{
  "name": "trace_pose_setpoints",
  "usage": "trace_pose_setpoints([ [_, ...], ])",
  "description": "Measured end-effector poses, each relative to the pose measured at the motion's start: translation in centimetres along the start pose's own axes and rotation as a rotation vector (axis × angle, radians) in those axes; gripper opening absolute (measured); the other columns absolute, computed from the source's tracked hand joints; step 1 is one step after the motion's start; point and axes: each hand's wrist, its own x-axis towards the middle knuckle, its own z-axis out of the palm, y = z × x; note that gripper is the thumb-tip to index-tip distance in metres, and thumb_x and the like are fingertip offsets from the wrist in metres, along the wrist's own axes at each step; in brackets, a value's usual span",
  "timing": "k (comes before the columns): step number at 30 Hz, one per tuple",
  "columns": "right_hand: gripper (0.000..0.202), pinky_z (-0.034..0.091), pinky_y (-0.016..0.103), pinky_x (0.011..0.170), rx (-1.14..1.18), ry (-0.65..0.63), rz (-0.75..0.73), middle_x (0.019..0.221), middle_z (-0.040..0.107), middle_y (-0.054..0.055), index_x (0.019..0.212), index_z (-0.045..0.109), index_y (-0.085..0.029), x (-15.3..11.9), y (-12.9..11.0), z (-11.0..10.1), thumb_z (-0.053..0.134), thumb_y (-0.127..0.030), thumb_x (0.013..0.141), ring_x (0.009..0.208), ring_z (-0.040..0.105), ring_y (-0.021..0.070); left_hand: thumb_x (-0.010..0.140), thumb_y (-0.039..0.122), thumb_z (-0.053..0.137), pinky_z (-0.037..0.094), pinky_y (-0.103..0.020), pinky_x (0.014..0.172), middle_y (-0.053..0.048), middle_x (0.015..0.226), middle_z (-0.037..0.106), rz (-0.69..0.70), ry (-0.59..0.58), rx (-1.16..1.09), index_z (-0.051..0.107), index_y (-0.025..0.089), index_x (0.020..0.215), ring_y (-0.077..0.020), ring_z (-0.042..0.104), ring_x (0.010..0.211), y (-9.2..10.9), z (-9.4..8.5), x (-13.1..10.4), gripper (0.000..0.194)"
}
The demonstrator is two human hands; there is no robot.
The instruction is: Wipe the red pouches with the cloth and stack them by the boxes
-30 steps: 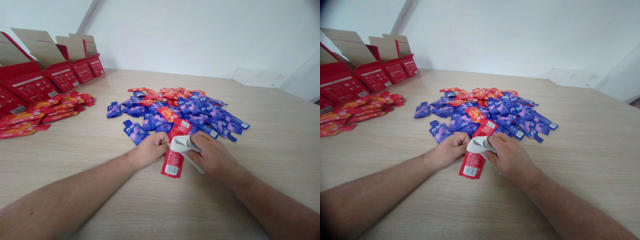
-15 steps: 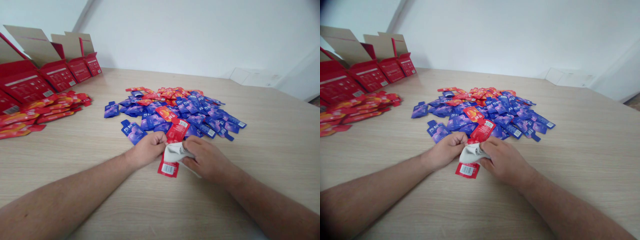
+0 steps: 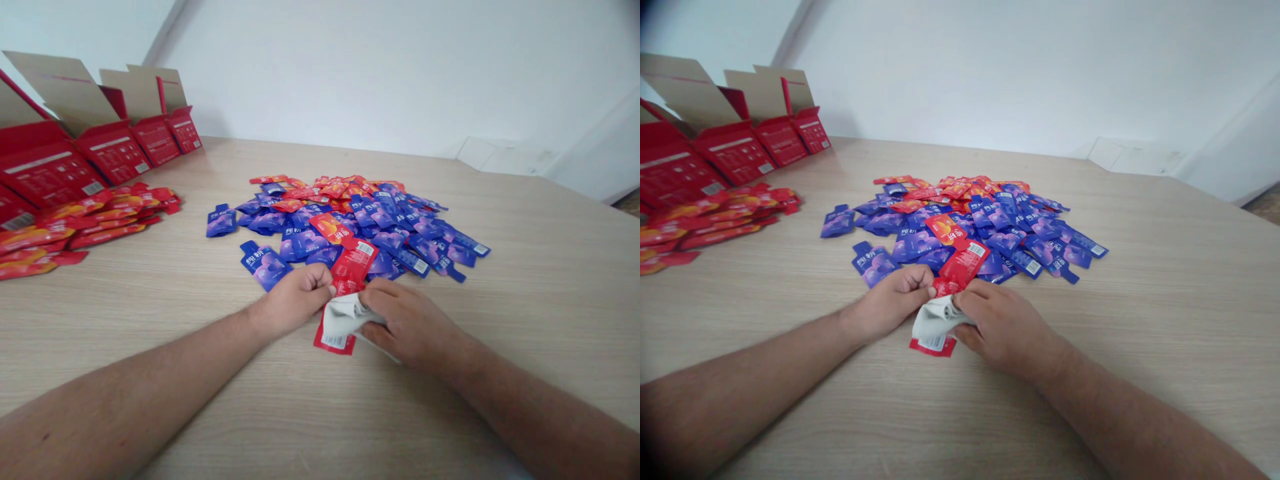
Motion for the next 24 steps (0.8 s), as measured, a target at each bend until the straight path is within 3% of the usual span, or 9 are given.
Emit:
trace_pose_setpoints([
  [4, 0.012, 0.048, 0.037, 0.082, -0.043, 0.153, 0.151, 0.098, 0.064, 0.008, 0.096, 0.056, -0.022, 0.2, 0.8, 0.0, 0.059, -0.033, 0.099, 0.095, 0.062, 0.0251, 0.088, 0.034, 0.065, 0.034, -0.022, 0.056, 0.005, 0.067, 0.051, -0.016, -0.033, 0.001, 0.054, 0.017, 0.081, -0.0087, 0.042, 0.058, 0.0, -0.1, 0.1, 0.021],
  [10, 0.007, 0.048, 0.034, 0.079, 0.016, -0.035, -0.006, 0.100, 0.064, 0.005, 0.095, 0.058, -0.022, 0.0, -0.1, 0.0, 0.064, -0.027, 0.095, 0.091, 0.062, 0.0220, 0.088, 0.036, 0.064, 0.032, -0.022, 0.054, 0.005, 0.065, 0.049, -0.016, -0.011, 0.003, 0.053, 0.018, 0.079, -0.0090, 0.040, 0.058, 0.0, -0.1, 0.0, 0.024],
  [16, 0.012, 0.048, 0.038, 0.083, -0.043, 0.130, 0.148, 0.100, 0.064, 0.009, 0.099, 0.059, -0.019, 0.2, 0.6, 0.1, 0.059, -0.031, 0.099, 0.097, 0.062, 0.0263, 0.087, 0.034, 0.065, 0.031, -0.022, 0.055, 0.006, 0.066, 0.050, -0.019, -0.019, 0.034, 0.055, 0.017, 0.081, -0.0087, 0.040, 0.058, 0.2, -0.2, 0.1, 0.020],
  [21, 0.008, 0.048, 0.034, 0.081, 0.029, -0.051, -0.042, 0.102, 0.065, 0.006, 0.096, 0.060, -0.022, 0.0, 0.0, 0.2, 0.066, -0.026, 0.094, 0.093, 0.062, 0.0221, 0.089, 0.034, 0.063, 0.030, -0.022, 0.054, 0.006, 0.065, 0.048, -0.019, -0.014, 0.020, 0.054, 0.018, 0.080, -0.0085, 0.038, 0.057, 0.3, -0.1, -0.1, 0.021],
  [24, 0.007, 0.048, 0.035, 0.082, 0.008, -0.007, 0.006, 0.102, 0.065, 0.006, 0.098, 0.060, -0.022, -0.1, 0.1, 0.1, 0.064, -0.027, 0.095, 0.094, 0.062, 0.0232, 0.089, 0.035, 0.063, 0.031, -0.022, 0.054, 0.006, 0.065, 0.049, -0.019, -0.018, -0.004, 0.054, 0.018, 0.081, -0.0087, 0.040, 0.058, 0.2, -0.1, -0.1, 0.021],
])
